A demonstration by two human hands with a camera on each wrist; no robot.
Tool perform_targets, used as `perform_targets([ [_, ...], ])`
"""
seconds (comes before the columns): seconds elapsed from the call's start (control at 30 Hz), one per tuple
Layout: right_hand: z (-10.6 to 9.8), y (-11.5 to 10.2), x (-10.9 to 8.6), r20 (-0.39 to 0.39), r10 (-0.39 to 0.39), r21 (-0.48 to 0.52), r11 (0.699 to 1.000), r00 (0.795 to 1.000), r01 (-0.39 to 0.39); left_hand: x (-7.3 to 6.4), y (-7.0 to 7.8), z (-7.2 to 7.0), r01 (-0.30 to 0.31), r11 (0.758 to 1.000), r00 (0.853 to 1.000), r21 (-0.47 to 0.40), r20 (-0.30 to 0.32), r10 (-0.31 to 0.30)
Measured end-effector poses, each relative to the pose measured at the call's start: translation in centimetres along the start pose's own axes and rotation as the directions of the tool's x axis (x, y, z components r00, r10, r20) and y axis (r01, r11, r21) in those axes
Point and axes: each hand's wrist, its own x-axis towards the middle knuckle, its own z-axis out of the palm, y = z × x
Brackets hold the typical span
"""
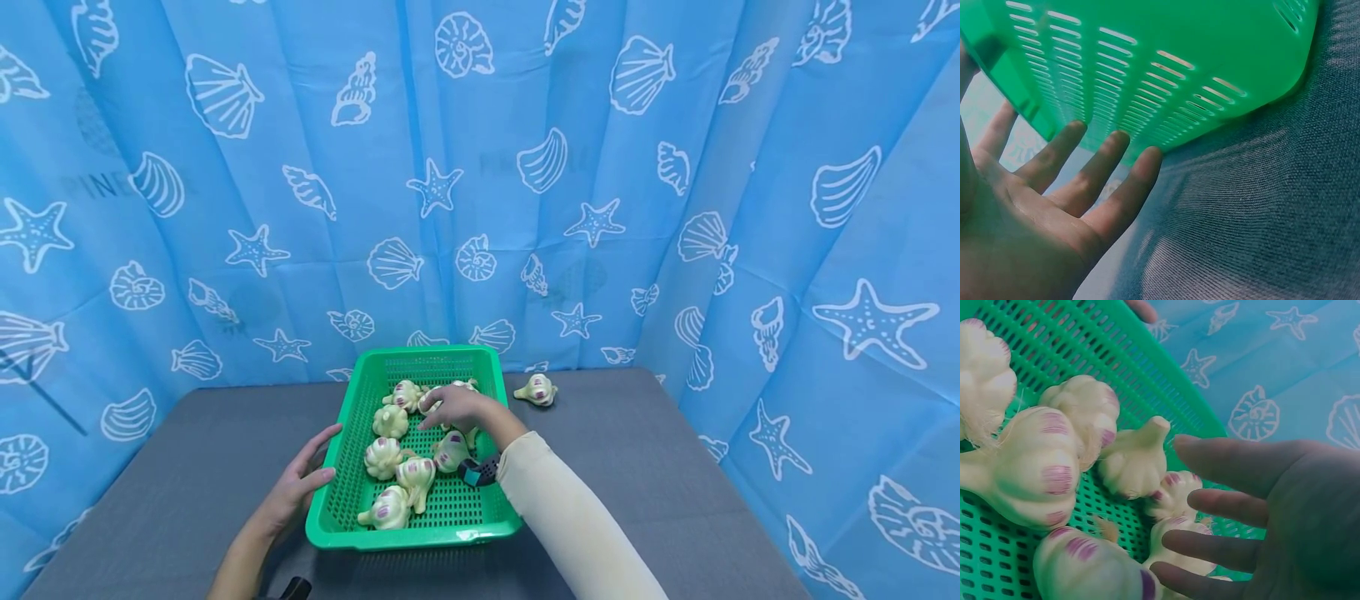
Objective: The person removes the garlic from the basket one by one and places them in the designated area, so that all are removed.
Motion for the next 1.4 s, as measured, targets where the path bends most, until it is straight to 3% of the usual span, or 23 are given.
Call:
perform_targets([
  [0.3,0.9,0.2,-0.1,0.016,0.045,-0.182,0.982,0.999,-0.041,0.0,0.2,0.0,-0.015,1.0,0.999,-0.015,0.028,0.015],
  [0.67,1.7,0.4,-0.2,0.047,0.119,-0.243,0.964,0.992,-0.105,0.1,0.1,-0.1,-0.015,1.0,0.999,-0.016,0.035,0.016],
  [0.9,1.7,0.4,-0.3,0.049,0.154,-0.228,0.964,0.987,-0.139,0.1,0.1,-0.1,-0.032,0.999,0.998,-0.017,0.05,0.032],
  [1.13,1.6,0.3,-0.6,0.062,0.201,-0.201,0.962,0.978,-0.185,0.0,0.0,0.0,-0.017,1.0,1.0,-0.015,0.023,0.017],
  [1.4,1.7,0.5,-0.7,0.059,0.222,-0.245,0.948,0.973,-0.202,-0.1,0.0,0.2,-0.002,1.0,1.0,0.002,-0.007,0.002],
])
